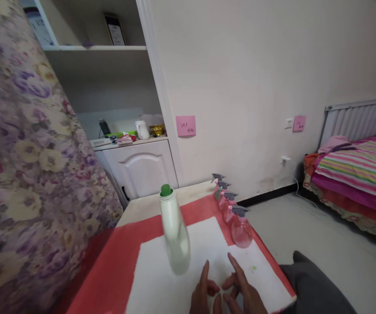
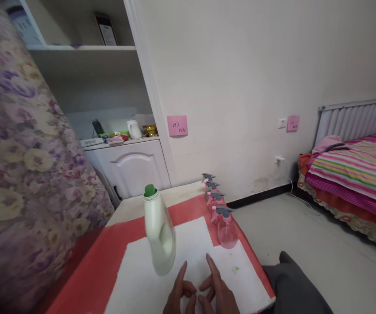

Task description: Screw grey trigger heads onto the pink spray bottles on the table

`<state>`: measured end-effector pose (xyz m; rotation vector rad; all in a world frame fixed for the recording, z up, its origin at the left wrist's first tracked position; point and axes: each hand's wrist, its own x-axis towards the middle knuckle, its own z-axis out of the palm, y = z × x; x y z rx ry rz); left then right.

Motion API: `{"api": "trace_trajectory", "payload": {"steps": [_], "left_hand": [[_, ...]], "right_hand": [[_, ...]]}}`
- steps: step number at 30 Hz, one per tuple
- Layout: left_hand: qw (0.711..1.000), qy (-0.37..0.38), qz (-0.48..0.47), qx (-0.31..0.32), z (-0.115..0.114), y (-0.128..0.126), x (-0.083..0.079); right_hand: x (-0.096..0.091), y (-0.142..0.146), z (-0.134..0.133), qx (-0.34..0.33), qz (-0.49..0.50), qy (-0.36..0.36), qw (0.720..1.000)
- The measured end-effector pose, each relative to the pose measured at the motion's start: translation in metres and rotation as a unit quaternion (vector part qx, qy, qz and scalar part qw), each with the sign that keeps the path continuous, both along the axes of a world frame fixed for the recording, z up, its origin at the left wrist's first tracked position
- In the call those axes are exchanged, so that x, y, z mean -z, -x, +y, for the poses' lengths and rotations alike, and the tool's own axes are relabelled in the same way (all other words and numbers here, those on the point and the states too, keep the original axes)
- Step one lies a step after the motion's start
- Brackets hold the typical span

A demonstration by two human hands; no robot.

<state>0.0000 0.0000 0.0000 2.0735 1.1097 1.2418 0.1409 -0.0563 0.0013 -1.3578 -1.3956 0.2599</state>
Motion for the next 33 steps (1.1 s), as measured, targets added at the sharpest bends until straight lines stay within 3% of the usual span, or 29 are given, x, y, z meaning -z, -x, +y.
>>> {"api": "trace_trajectory", "payload": {"steps": [2,6,11,15,19,33], "left_hand": [[1.000,-0.012,-0.012,-0.008,-0.004,-0.002,-0.025],[0.999,-0.022,-0.038,-0.022,-0.012,-0.004,-0.073],[0.997,-0.042,-0.059,-0.031,-0.023,-0.007,-0.107],[0.996,-0.041,-0.063,-0.039,-0.029,-0.008,-0.118],[0.995,-0.040,-0.070,-0.050,-0.031,-0.009,-0.123],[0.996,-0.016,-0.079,-0.028,-0.029,-0.007,-0.122]], "right_hand": [[-0.030,-0.007,-0.002,-0.032,0.029,0.007,0.999],[-0.086,-0.017,-0.007,-0.010,0.031,-0.006,0.999],[-0.126,-0.019,-0.013,-0.002,-0.026,-0.063,0.998],[-0.140,-0.021,-0.016,0.027,-0.045,-0.092,0.994],[-0.148,-0.025,-0.019,0.012,-0.063,-0.074,0.995],[-0.150,-0.023,-0.015,-0.013,-0.056,-0.061,0.996]]}}
